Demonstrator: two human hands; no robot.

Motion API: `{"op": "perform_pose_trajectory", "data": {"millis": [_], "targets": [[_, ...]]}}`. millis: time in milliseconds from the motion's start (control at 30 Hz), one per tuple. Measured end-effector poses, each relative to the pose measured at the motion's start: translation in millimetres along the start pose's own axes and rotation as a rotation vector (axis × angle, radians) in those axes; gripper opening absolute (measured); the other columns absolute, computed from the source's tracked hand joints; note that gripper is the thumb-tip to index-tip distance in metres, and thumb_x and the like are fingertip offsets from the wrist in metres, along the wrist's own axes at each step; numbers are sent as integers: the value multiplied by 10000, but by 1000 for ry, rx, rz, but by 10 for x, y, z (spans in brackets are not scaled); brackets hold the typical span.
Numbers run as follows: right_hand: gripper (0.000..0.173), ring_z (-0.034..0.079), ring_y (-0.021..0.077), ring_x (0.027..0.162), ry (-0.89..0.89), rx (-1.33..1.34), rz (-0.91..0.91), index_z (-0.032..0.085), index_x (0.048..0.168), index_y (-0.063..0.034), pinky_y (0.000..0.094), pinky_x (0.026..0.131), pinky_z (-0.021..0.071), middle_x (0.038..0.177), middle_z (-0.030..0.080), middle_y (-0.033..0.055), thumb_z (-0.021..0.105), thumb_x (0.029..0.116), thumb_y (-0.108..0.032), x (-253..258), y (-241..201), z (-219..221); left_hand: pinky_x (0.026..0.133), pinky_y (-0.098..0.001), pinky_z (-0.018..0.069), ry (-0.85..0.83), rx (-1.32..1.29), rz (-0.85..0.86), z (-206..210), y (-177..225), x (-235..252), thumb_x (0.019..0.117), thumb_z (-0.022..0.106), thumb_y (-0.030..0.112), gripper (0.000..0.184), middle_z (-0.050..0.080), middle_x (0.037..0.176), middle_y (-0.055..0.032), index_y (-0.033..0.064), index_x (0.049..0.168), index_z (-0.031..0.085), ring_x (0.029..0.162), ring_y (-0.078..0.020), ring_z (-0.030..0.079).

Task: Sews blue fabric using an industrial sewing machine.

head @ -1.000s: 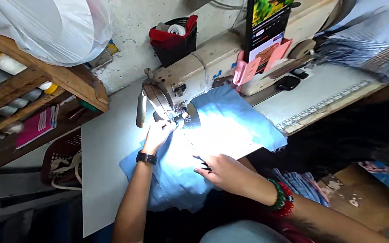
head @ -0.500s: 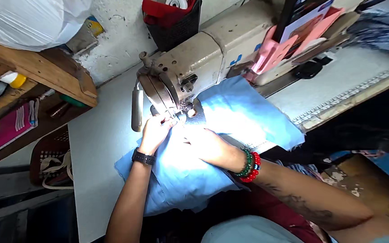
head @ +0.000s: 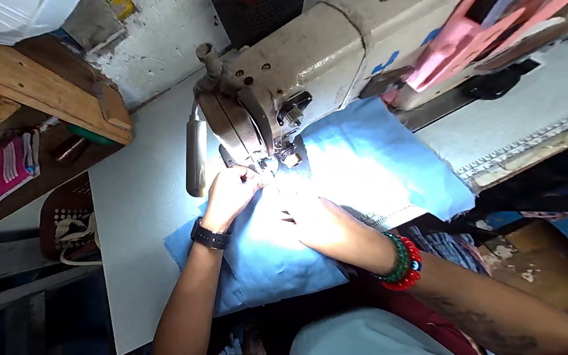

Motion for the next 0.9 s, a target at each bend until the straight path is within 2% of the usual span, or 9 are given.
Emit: {"op": "perform_pose_trajectory", "data": {"millis": [333, 567, 667, 700, 733, 767, 800, 833, 900], "targets": [[185, 641, 213, 714, 49, 13, -25, 669, 1025, -73, 393, 608, 517, 764, 622, 71, 581, 994, -233, 3, 25, -18, 568, -401, 446, -26, 21, -68, -34, 105, -35, 900, 795, 313, 248, 616, 657, -16, 123, 760, 719, 592, -153, 554], [193, 667, 245, 784, -47, -4, 4, 676, 1056, -72, 425, 669, 539, 810, 645, 88, 584, 1013, -237, 19, 26, -18, 568, -386, 433, -41, 31, -86, -45, 140, -43, 887, 809, 287, 230, 617, 656, -11, 115, 763, 721, 585, -141, 543], [156, 669, 270, 699, 68, -246, -91, 686, 1005, -58, 411, 559, 512, 801, 647, 108, 606, 975, -188, 4, 12, 21, 563, -393, 420, -48, 43, -98, -45, 162, -44, 883, 810, 284, 239, 608, 637, -3, 125, 738, 706, 571, -141, 536], [143, 668, 287, 691, 130, -333, -135, 696, 982, -40, 409, 524, 505, 876, 662, 139, 617, 950, -155, 2, 17, 31, 557, -399, 415, -52, 49, -104, -46, 171, -48, 884, 809, 282, 248, 600, 631, -8, 122, 733, 695, 564, -148, 529], [173, 676, 305, 741, 156, -399, -158, 708, 1039, -25, 413, 536, 512, 1013, 675, 166, 623, 940, -139, 5, 27, 27, 556, -408, 413, -58, 54, -111, -47, 178, -50, 886, 807, 281, 253, 593, 627, -13, 118, 734, 688, 562, -158, 526], [244, 695, 327, 856, 145, -444, -167, 712, 1142, -18, 429, 601, 537, 1241, 666, 185, 619, 962, -155, 2, 39, 9, 549, -414, 410, -61, 57, -113, -45, 181, -57, 889, 804, 279, 257, 588, 625, -21, 114, 735, 680, 558, -168, 523], [259, 696, 326, 932, 125, -481, -184, 711, 1162, -29, 432, 645, 539, 1377, 629, 168, 605, 978, -179, 2, 63, -2, 540, -417, 404, -59, 57, -108, -39, 175, -67, 890, 802, 291, 270, 579, 619, -27, 115, 730, 672, 551, -175, 517], [251, 691, 312, 927, 118, -514, -212, 719, 1142, -42, 425, 654, 527, 1359, 646, 151, 604, 977, -191, 5, 84, -19, 537, -418, 402, -56, 55, -103, -33, 171, -72, 891, 800, 298, 276, 574, 618, -30, 117, 729, 667, 551, -179, 516], [183, 660, 291, 813, 130, -531, -266, 721, 1043, -65, 406, 588, 487, 1040, 699, 127, 618, 961, -193, 11, 110, -66, 558, -429, 429, -49, 47, -84, -23, 157, -70, 900, 791, 301, 252, 599, 650, -29, 120, 757, 690, 581, -177, 542]]}}
Point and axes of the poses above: each hand's wrist, its own x-axis towards the middle knuckle, its own z-axis out of the palm, y = z × x, the point moved 3 cm from there along x, towards the middle knuckle
